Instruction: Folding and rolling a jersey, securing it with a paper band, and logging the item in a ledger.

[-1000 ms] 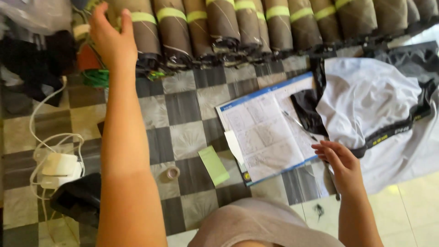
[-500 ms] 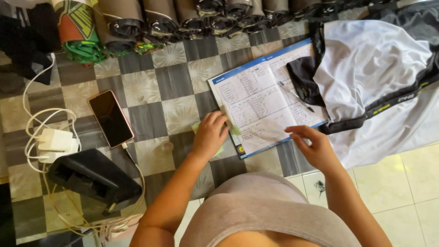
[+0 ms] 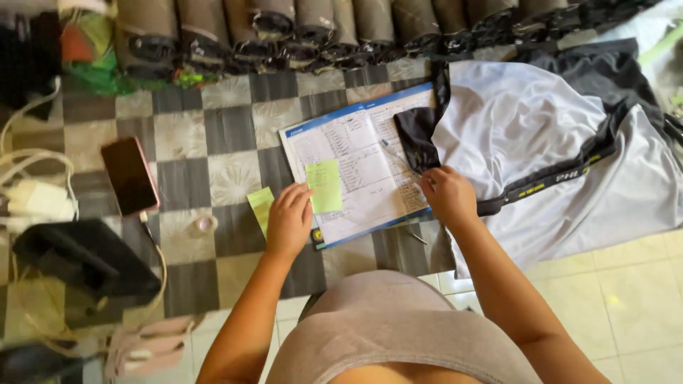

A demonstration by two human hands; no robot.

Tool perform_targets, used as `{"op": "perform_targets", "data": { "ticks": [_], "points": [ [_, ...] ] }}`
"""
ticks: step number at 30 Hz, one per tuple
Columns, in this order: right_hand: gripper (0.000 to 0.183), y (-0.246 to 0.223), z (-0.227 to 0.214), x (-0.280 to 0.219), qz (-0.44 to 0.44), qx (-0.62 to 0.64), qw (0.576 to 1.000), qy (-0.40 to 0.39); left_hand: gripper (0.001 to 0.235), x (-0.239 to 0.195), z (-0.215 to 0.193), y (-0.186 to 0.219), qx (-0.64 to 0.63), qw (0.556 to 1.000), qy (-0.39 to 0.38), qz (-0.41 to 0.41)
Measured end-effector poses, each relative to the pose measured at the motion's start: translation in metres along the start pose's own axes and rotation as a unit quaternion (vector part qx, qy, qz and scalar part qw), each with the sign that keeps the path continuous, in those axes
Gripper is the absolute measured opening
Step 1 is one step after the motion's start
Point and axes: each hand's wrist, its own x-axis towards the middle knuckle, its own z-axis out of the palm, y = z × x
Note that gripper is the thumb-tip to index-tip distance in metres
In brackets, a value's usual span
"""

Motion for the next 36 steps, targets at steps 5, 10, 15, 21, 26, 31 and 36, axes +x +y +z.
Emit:
{"op": "perform_targets", "data": {
  "ticks": [5, 10, 15, 21, 26, 31, 36],
  "points": [
    [0.024, 0.016, 0.021, 0.019, -0.053, -0.036, 0.997, -0.047, 0.029, -0.028, 0.018, 0.011, 0.087, 0.995, 0.033, 0.045],
    [0.030, 0.027, 0.030, 0.039, -0.072, -0.054, 0.990, -0.107, 0.032, -0.042, 0.030, 0.024, 0.117, 0.991, 0.031, 0.062],
    [0.015, 0.003, -0.013, 0.040, 0.053, 0.271, 0.945, -0.178, 0.043, -0.049, 0.029, 0.024, 0.126, 0.991, -0.013, 0.035],
    [0.009, -0.071, 0.010, 0.032, 0.056, 0.589, 0.796, -0.124, 0.049, -0.048, 0.020, 0.010, 0.082, 0.992, -0.068, 0.063],
    [0.008, -0.140, 0.050, 0.027, 0.001, 0.627, 0.772, -0.103, 0.048, -0.038, 0.019, -0.012, 0.059, 0.988, -0.075, 0.118],
    [0.017, -0.183, 0.080, 0.028, 0.025, 0.542, 0.837, -0.074, 0.048, -0.039, 0.023, -0.033, 0.045, 0.981, -0.064, 0.177],
    [0.040, -0.179, 0.122, 0.038, 0.025, 0.392, 0.920, 0.005, 0.044, -0.033, 0.015, -0.035, 0.022, 0.979, -0.091, 0.183]
  ]
}}
